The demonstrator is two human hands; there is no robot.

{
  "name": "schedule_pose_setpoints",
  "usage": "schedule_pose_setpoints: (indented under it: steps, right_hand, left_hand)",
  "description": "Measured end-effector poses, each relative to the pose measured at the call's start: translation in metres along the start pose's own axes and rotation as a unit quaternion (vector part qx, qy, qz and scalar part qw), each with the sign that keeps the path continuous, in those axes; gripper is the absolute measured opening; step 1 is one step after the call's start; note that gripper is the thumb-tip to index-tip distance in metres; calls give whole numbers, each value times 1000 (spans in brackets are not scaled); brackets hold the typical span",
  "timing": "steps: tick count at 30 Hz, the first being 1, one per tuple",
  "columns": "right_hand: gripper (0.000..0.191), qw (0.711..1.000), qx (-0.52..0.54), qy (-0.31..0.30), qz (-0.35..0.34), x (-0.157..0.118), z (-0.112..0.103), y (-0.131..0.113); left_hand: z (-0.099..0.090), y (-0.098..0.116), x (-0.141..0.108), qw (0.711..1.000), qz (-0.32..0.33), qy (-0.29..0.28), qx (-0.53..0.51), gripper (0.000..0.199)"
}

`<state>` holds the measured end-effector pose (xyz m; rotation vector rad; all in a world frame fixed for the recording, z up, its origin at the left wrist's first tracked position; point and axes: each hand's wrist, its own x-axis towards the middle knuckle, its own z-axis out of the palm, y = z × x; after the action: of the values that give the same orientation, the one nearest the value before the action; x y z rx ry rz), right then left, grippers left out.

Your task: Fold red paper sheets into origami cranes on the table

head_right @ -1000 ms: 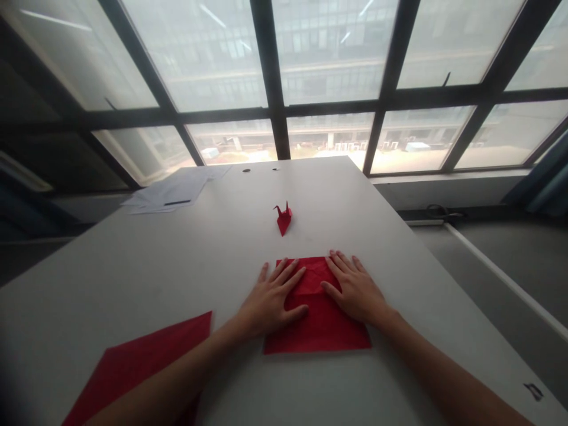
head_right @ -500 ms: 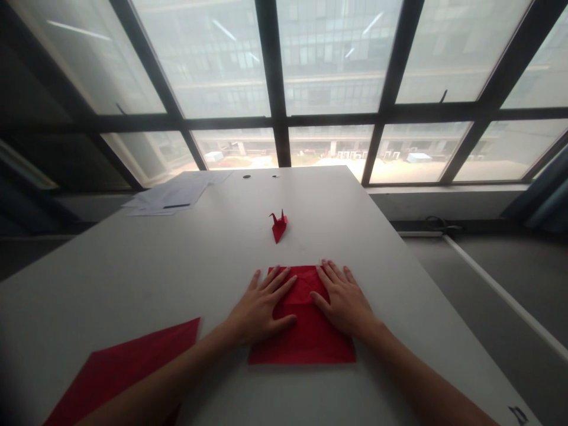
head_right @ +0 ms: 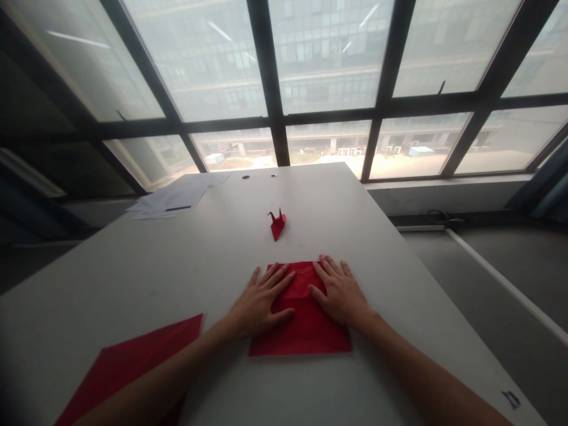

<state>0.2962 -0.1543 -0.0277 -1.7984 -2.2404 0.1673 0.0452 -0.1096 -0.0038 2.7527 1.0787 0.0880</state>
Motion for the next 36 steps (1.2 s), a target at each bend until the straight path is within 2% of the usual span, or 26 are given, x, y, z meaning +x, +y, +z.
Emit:
schedule_pose_setpoints:
  steps: [22,26,30,33,36]
  right_hand:
    - [70,1000,0,-6,-10,1,-1,1]
    - [68,1000,-4,15,6,3,2,3]
    - [61,997,-8,66,38,6,0,5]
    - [51,996,16,93,-3,7,-4,2]
    - [48,994,53,65,-64,5,-9,-5]
  left_hand:
    - [0,1,2,1000,3,1,2,84]
    - [1,1,3,1000,-3,4,3,85]
    - [3,-1,4,1000,-11,6,1,86]
    - [4,-1,5,1000,-11,6,2,86]
    - [3,0,4,1000,-13,8,4,85]
